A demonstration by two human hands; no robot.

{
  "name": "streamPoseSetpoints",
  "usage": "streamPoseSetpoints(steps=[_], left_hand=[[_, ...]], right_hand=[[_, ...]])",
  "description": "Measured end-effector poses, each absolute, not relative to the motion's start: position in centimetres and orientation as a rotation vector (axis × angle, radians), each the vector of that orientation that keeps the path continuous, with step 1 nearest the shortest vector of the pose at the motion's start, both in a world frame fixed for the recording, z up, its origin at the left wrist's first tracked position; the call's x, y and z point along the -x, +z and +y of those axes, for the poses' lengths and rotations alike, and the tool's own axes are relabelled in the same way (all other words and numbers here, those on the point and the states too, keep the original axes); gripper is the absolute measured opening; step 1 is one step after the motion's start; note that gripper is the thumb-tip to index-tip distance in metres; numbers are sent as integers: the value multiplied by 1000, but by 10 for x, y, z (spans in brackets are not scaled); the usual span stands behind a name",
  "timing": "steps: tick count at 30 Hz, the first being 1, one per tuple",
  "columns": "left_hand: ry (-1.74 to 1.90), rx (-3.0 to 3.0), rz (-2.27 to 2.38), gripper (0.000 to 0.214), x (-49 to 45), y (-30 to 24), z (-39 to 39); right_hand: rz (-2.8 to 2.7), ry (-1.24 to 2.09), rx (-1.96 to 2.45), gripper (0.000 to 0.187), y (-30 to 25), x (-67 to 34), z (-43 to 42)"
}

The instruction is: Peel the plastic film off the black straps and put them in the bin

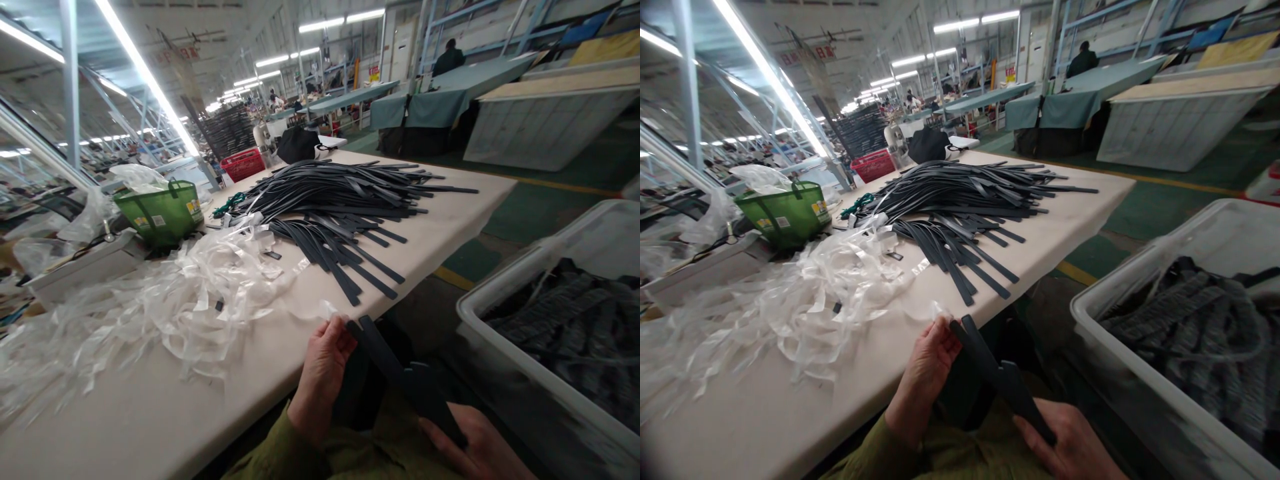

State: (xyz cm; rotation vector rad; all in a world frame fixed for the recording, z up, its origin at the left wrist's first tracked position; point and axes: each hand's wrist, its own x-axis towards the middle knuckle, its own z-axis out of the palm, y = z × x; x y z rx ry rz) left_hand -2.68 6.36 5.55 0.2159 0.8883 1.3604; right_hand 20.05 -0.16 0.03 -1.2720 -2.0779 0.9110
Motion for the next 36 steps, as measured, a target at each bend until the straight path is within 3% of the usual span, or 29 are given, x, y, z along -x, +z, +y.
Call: streamPoseSetpoints(steps=[8, 16, 26, 36], left_hand=[[1284, -371, 968, 38, 25, 44, 59], [1133, -432, 1001, 36, 1, 16, 34], [1219, -474, 1141, 37, -3, 12, 31], [985, -545, 1044, 42, -23, 6, 17]], right_hand=[[-2109, 1006, 1306, 48, -2, -199, 0], [-1654, 1325, 1550, 62, 14, -188, -9], [-1230, 1142, 1816, 50, -6, -227, -35], [-1279, 1181, 1649, 41, 7, -210, -18]])
